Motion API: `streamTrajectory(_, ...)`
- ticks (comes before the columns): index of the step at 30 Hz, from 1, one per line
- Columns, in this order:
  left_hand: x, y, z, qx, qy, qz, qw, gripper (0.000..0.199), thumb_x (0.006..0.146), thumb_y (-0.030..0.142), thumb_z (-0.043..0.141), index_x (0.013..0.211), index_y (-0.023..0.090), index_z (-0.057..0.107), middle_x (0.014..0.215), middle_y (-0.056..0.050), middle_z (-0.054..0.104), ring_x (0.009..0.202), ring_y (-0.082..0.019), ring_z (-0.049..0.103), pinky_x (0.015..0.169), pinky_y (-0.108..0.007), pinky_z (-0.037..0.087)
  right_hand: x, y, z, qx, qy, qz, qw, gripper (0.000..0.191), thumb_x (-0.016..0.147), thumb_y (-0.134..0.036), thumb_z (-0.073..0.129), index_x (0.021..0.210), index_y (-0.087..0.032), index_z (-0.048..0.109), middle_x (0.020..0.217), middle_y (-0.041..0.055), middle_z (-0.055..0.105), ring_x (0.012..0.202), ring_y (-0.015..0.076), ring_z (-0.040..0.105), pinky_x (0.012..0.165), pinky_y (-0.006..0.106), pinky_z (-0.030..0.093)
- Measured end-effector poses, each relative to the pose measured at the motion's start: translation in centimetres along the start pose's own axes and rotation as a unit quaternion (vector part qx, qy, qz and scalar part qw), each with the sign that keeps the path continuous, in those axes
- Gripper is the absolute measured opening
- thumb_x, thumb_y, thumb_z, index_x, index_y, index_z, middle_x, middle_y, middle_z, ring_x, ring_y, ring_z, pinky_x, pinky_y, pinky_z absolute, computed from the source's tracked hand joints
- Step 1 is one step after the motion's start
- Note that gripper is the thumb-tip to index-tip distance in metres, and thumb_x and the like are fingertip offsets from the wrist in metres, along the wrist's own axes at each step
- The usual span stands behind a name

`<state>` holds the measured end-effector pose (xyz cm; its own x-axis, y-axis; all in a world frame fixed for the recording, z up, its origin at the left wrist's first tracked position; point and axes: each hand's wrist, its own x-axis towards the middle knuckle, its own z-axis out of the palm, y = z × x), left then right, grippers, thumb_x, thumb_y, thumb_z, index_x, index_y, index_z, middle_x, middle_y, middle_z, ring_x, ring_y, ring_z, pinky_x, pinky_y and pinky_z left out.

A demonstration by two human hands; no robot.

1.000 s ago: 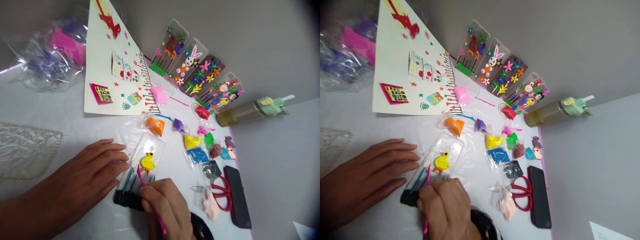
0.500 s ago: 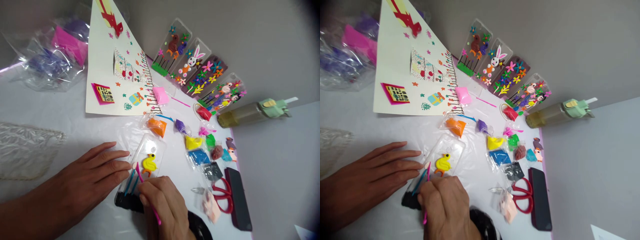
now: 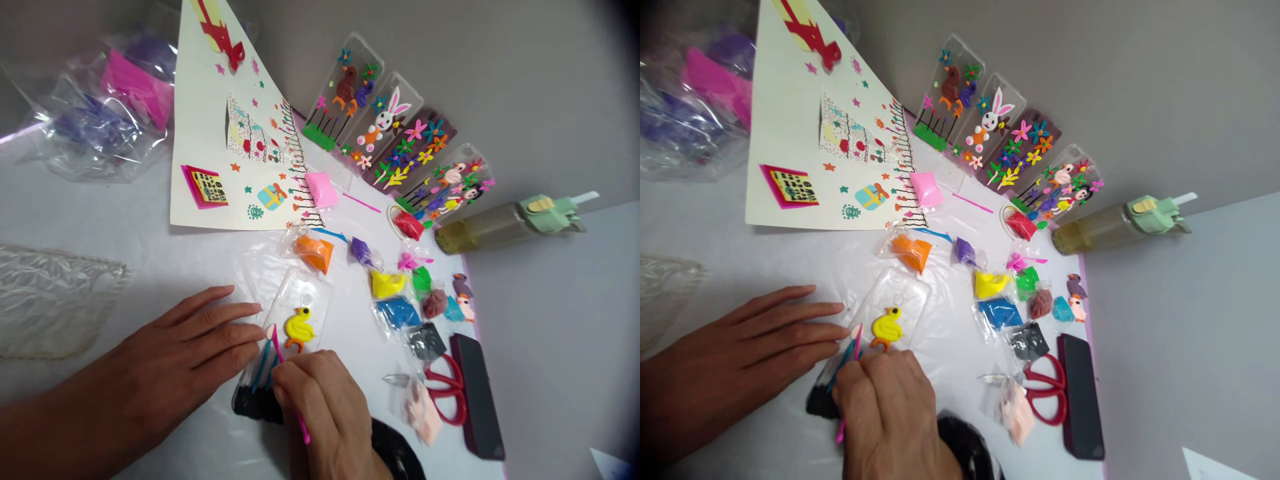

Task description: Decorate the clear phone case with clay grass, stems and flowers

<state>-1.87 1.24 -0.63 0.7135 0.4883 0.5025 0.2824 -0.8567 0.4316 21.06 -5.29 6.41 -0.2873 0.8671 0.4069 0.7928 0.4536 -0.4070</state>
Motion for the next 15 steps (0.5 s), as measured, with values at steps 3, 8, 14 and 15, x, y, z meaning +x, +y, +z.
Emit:
streamTrajectory(3,0.0,-0.6,-0.2,0.002,-0.007,-0.004,1.0,0.042,0.122,0.017,0.038,0.137,0.024,0.077,0.138,0.0,0.082,0.157,-0.015,0.052,0.148,-0.034,0.008,0.3,0.2,-0.3,-0.009,-0.024,-0.029,0.999,0.031,0.122,-0.016,0.043,0.106,-0.018,0.07,0.08,0.0034,0.076,0.065,0.0174,0.071,0.063,0.027,0.06)
streamTrajectory(8,0.1,-1.2,-0.7,0.033,-0.047,0.057,0.997,0.04,0.121,0.017,0.043,0.143,0.024,0.075,0.141,0.001,0.081,0.16,-0.016,0.049,0.148,-0.036,0.006,0.1,0.1,-0.3,-0.011,-0.017,-0.037,0.999,0.031,0.121,-0.015,0.045,0.105,-0.017,0.071,0.079,0.0046,0.077,0.064,0.0177,0.071,0.061,0.027,0.058)
streamTrajectory(14,-0.1,-0.3,-0.5,0.022,-0.022,-0.014,0.999,0.046,0.118,0.009,0.038,0.138,0.024,0.077,0.137,0.001,0.083,0.157,-0.016,0.053,0.148,-0.038,0.012,-1.0,-0.8,-0.1,0.037,0.106,0.076,0.991,0.022,0.114,-0.008,0.053,0.113,-0.02,0.072,0.089,0.0041,0.076,0.074,0.0167,0.074,0.069,0.027,0.061)
streamTrajectory(15,-0.1,-0.4,-0.5,0.026,-0.026,-0.003,0.999,0.045,0.118,0.01,0.039,0.138,0.025,0.077,0.136,0.001,0.083,0.157,-0.017,0.053,0.148,-0.038,0.012,-1.0,-0.8,-0.2,0.043,0.118,0.084,0.989,0.023,0.113,-0.007,0.053,0.114,-0.02,0.071,0.089,0.0037,0.075,0.074,0.0167,0.073,0.069,0.028,0.062)
